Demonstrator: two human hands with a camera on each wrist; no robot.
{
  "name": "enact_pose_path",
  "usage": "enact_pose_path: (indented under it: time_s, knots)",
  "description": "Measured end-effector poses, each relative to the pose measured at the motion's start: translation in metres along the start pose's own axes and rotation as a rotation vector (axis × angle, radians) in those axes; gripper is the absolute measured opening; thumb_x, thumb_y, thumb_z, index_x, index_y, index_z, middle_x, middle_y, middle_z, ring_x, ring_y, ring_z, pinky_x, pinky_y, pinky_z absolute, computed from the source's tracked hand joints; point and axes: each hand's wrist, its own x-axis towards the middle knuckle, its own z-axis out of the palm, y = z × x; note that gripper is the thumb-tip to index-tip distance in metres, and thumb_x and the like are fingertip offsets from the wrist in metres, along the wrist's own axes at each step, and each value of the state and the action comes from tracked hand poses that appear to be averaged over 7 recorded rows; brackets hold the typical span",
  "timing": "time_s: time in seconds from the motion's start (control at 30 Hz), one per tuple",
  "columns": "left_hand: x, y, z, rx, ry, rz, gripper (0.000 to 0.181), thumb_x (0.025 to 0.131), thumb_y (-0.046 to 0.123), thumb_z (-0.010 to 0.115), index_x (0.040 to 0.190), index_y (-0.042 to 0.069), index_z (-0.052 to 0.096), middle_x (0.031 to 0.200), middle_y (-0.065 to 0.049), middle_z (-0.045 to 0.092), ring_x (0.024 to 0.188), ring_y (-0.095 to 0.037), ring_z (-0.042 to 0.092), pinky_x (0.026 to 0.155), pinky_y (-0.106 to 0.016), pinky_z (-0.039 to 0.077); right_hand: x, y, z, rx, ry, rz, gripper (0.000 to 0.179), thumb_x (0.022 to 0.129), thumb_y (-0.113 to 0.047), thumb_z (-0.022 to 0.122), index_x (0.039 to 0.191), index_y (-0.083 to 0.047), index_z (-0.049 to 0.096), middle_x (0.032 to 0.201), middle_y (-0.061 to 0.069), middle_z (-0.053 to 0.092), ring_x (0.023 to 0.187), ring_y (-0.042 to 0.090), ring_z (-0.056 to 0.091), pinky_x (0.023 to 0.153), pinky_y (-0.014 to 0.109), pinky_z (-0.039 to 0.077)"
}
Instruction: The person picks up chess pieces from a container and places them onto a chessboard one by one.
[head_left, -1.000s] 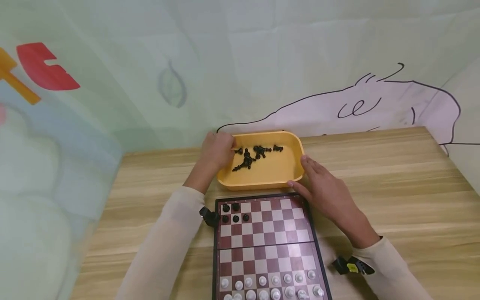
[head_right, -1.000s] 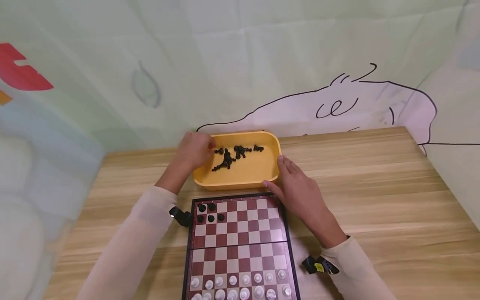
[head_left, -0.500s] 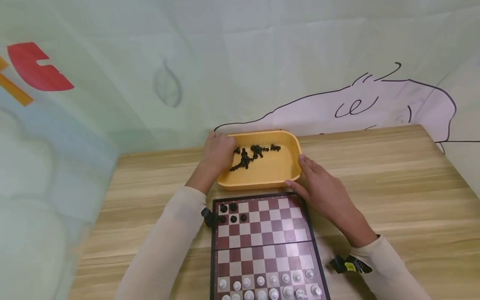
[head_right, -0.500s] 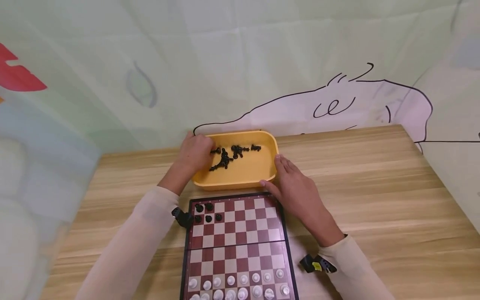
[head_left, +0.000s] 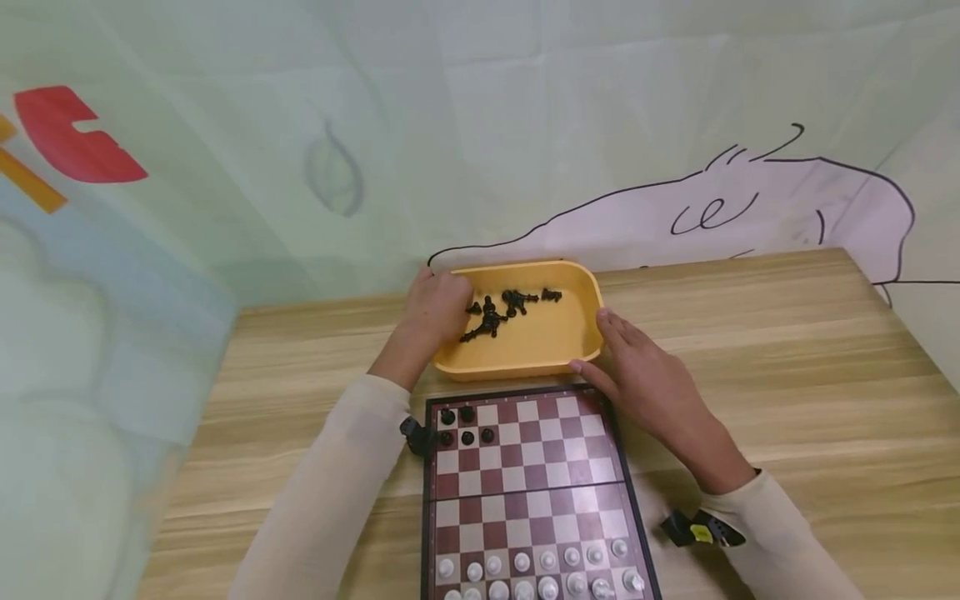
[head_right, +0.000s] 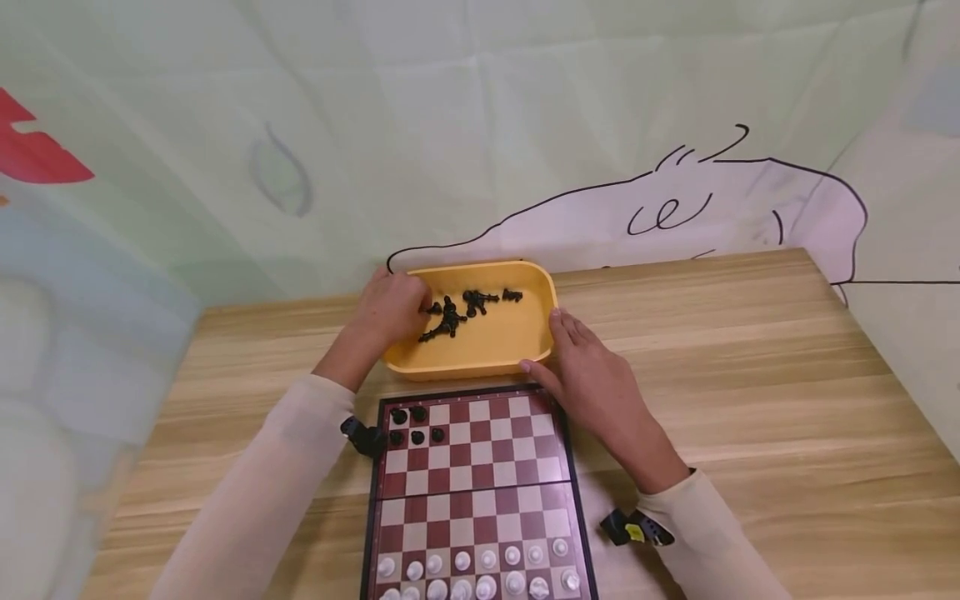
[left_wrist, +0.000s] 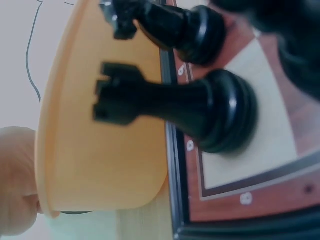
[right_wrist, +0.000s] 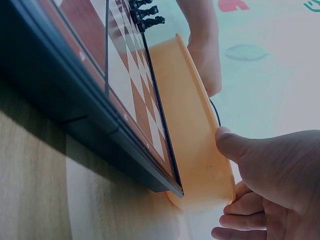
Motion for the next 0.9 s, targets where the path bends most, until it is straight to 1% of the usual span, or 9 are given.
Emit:
enact_pose_path:
  time_s: [0.07,0.17,0.27,0.33,0.43,0.53,0.63,0.83,0.9]
  knots:
    - [-0.002,-0.001,0.001,-0.018,-0.002,0.006,0.028,0.093,0.006,0.074,0.070,0.014,0.060,0.070,0.000,0.063,0.073,-0.021,0.054,0.086,-0.039,0.037,0.000,0.000,0.000,-0.002,-0.002,0.003,0.087,0.105,-0.052,0.062,0.165,0.002,0.029,0.168,0.026,0.037,0.151,0.048,0.043,0.111,0.065,0.046]
    - [-0.004,-0.002,0.001,-0.033,0.000,0.012,0.038,0.092,0.002,0.072,0.064,0.015,0.050,0.063,0.002,0.050,0.069,-0.020,0.046,0.083,-0.038,0.035,-0.001,0.000,0.001,-0.001,-0.001,-0.001,0.087,0.105,-0.051,0.062,0.165,0.002,0.029,0.168,0.026,0.037,0.151,0.048,0.043,0.110,0.066,0.047]
    - [-0.005,-0.004,0.002,-0.052,0.012,0.024,0.041,0.089,-0.002,0.069,0.061,0.016,0.044,0.060,0.002,0.042,0.067,-0.019,0.040,0.081,-0.038,0.034,-0.001,0.001,0.002,-0.002,0.004,-0.007,0.087,0.105,-0.051,0.063,0.165,0.002,0.029,0.167,0.027,0.038,0.150,0.048,0.044,0.109,0.065,0.048]
    - [-0.005,-0.006,0.002,-0.064,0.026,0.032,0.036,0.088,-0.003,0.069,0.062,0.015,0.049,0.061,0.002,0.048,0.067,-0.020,0.043,0.081,-0.038,0.035,-0.001,0.001,0.002,-0.005,0.007,-0.009,0.087,0.105,-0.051,0.063,0.165,0.002,0.029,0.167,0.027,0.037,0.150,0.048,0.044,0.110,0.065,0.047]
    - [-0.007,-0.008,0.000,-0.086,0.044,0.047,0.024,0.089,0.001,0.071,0.070,0.013,0.064,0.069,0.000,0.062,0.071,-0.021,0.051,0.083,-0.039,0.036,-0.002,0.001,0.001,-0.007,0.008,-0.007,0.086,0.105,-0.051,0.062,0.165,0.002,0.030,0.168,0.026,0.037,0.151,0.048,0.043,0.111,0.066,0.046]
    - [-0.009,-0.009,-0.004,-0.108,0.055,0.060,0.010,0.093,0.006,0.073,0.086,0.011,0.078,0.086,-0.002,0.076,0.082,-0.022,0.064,0.086,-0.039,0.040,-0.001,0.002,0.000,-0.007,0.004,-0.004,0.086,0.106,-0.051,0.062,0.165,0.002,0.030,0.168,0.026,0.036,0.151,0.047,0.042,0.111,0.066,0.046]
    - [-0.012,-0.010,-0.008,-0.140,0.073,0.079,0.011,0.096,0.007,0.071,0.096,0.010,0.082,0.098,-0.005,0.081,0.093,-0.025,0.070,0.088,-0.040,0.044,-0.001,0.002,0.000,-0.008,0.001,0.000,0.085,0.106,-0.051,0.061,0.165,0.002,0.030,0.169,0.025,0.036,0.152,0.047,0.042,0.111,0.066,0.046]
    - [-0.017,-0.009,-0.013,-0.154,0.154,0.149,0.020,0.098,0.006,0.069,0.082,0.009,0.080,0.084,-0.005,0.078,0.080,-0.024,0.070,0.084,-0.041,0.052,-0.001,0.002,0.000,-0.009,0.007,-0.004,0.085,0.106,-0.051,0.061,0.165,0.002,0.030,0.168,0.026,0.036,0.151,0.048,0.043,0.110,0.066,0.047]
    - [-0.020,-0.008,-0.014,-0.143,0.179,0.164,0.019,0.099,0.009,0.071,0.083,0.009,0.081,0.085,-0.005,0.078,0.081,-0.024,0.071,0.084,-0.042,0.054,-0.001,0.002,0.000,-0.008,0.007,-0.006,0.085,0.106,-0.051,0.061,0.165,0.002,0.030,0.168,0.026,0.036,0.151,0.048,0.043,0.110,0.066,0.047]
